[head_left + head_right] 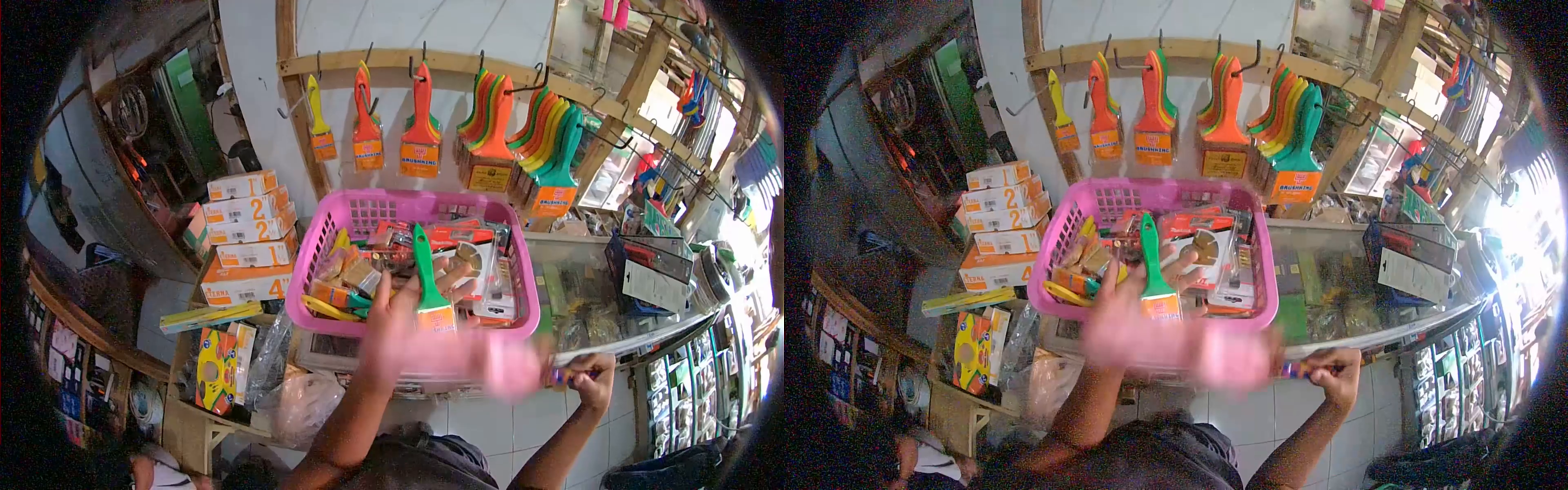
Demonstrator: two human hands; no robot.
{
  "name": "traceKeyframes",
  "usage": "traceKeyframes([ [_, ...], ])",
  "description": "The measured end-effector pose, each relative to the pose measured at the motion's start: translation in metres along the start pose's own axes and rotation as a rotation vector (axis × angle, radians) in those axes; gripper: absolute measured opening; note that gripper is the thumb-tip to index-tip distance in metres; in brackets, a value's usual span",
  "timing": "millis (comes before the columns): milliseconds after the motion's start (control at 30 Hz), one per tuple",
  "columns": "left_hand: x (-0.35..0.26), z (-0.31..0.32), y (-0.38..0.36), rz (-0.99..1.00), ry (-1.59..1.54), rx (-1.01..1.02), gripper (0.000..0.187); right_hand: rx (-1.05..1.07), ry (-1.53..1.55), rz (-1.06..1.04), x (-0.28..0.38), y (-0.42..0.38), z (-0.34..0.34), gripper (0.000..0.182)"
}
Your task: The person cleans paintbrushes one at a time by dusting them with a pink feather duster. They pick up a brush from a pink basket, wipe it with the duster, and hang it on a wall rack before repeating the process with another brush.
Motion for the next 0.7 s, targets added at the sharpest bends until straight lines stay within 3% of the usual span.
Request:
traceKeyframes([
  [33, 0.001, -0.004, 0.004, -0.017, -0.101, 0.091, 0.08, 0.199, 0.075, -0.186, 0.0, 0.007, 0.002, 0.038],
  [100, 0.001, -0.007, 0.004, -0.021, -0.091, 0.097, 0.076, -0.051, 0.118, -0.155, -0.01, 0.002, -0.007, 0.039],
  [133, 0.0, -0.009, 0.004, 0.055, 0.255, 0.184, 0.076, -0.177, 0.139, -0.136, -0.009, 0.0, -0.001, 0.039],
  [167, -0.002, -0.011, 0.004, 0.166, 0.656, 0.245, 0.076, -0.453, 0.033, -0.19, -0.005, 0.004, 0.008, 0.041],
  [200, -0.004, -0.012, 0.003, 0.295, 0.988, 0.278, 0.076, -0.33, 0.028, -0.139, -0.004, 0.007, 0.01, 0.042],
  [233, -0.002, -0.013, 0.006, 0.334, 0.724, 0.333, 0.077, -0.207, 0.024, -0.092, -0.001, 0.008, 0.009, 0.042],
  [300, 0.0, 0.004, 0.001, -0.018, -0.061, 0.021, 0.078, 0.108, -0.008, -0.124, 0.004, 0.007, 0.004, 0.045],
  [333, 0.0, 0.001, 0.003, -0.026, -0.066, 0.04, 0.078, 0.243, 0.161, -0.178, -0.001, 0.009, 0.003, 0.044],
  [400, 0.001, -0.006, 0.004, -0.043, -0.078, 0.073, 0.079, 0.166, 0.229, -0.181, -0.017, 0.005, -0.006, 0.042],
  [500, -0.001, -0.003, 0.002, -0.026, 0.016, -0.065, 0.082, -0.309, -0.064, 0.044, 0.017, 0.015, 0.026, 0.039],
  [533, -0.003, -0.001, 0.002, -0.014, 0.071, -0.126, 0.083, -0.151, 0.015, -0.037, 0.015, 0.015, 0.024, 0.037],
  [600, 0.0, -0.028, 0.009, -0.024, 0.044, 0.162, 0.083, 0.172, 0.172, -0.205, 0.007, 0.013, 0.016, 0.032],
  [633, -0.001, -0.014, 0.005, -0.046, -0.009, 0.115, 0.082, 0.337, 0.307, -0.238, 0.013, 0.017, 0.024, 0.031],
  [700, 0.0, -0.008, 0.001, -0.078, -0.085, 0.031, 0.083, -0.146, 0.216, -0.182, 0.005, 0.013, 0.021, 0.031],
])
Point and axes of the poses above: each hand's wrist, its own y-axis towards the middle knuckle, its own z-axis out of the palm, x = y × z, the point moved 3 cm from there along y, towards the middle knuckle, and after that the axes turned 1 degree about z, right-handed, at the moved point
